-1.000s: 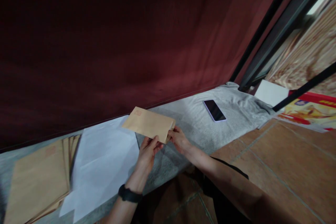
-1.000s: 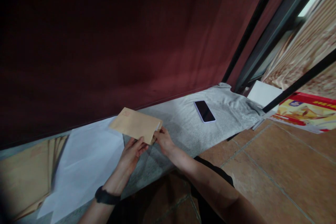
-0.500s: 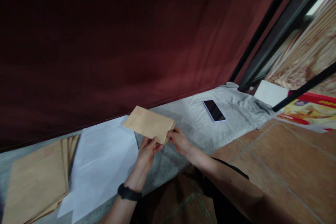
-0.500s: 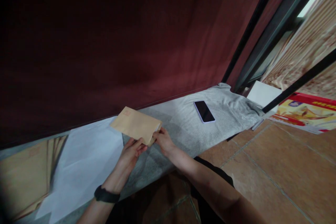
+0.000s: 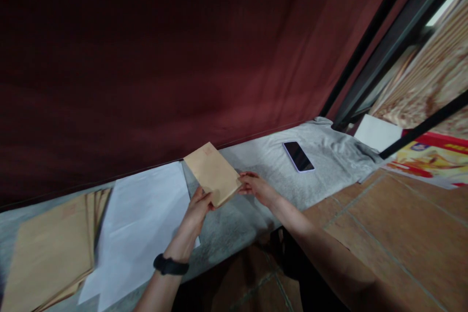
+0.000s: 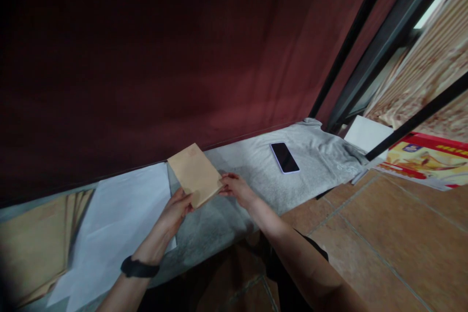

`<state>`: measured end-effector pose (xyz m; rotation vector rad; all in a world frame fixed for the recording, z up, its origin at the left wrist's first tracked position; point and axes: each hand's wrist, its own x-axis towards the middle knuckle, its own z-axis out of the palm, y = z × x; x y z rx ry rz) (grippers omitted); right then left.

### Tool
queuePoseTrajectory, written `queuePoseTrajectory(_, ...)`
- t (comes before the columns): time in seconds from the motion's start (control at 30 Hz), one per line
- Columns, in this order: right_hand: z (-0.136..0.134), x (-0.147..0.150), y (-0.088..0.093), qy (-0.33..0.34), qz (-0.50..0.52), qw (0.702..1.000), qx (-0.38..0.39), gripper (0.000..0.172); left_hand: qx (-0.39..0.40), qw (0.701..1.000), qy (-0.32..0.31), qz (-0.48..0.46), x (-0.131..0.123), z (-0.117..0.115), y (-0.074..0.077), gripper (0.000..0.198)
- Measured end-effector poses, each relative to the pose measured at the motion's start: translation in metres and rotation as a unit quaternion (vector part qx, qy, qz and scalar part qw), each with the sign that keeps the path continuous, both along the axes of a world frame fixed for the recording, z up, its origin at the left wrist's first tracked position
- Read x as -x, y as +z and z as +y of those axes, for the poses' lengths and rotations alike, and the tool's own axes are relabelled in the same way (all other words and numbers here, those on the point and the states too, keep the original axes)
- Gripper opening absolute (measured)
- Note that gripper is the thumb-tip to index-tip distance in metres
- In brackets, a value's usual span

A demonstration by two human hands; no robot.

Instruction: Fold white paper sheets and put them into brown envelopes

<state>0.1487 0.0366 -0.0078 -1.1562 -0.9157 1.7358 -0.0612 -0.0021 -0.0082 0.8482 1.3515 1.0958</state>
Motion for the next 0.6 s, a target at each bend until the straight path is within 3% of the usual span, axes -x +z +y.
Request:
queuePoseTrajectory(0.23, 0.001, -0.008, -0.004, 0.093, -0.164, 0.981, -0.035, 0.009, 0.016, 0.992, -0.033, 0.122, 0.010, 0.009, -0.010, 0.071)
queuePoseTrajectory(0.4, -0.005, -0.009, -0.008, 0.102, -0.314, 0.939, -0.092, 0.005, -0.003, 0.975, -0.087, 0.202, 0.018, 0.012, -0.019, 0.063)
queuePoseTrajectory(0.47, -0.008, -0.005, -0.008, 0.072, -0.395, 0.903, -0.149, 0.009, 0.009, 0.972, -0.097, 0.212, 0.020, 0.009, -0.021, 0.065)
queuePoseTrajectory(0.6, -0.014, 0.011, -0.010, 0.058, -0.537, 0.767, -0.347, 0.032, 0.010, 0.968, -0.098, 0.231, 0.019, -0.001, -0.024, 0.073)
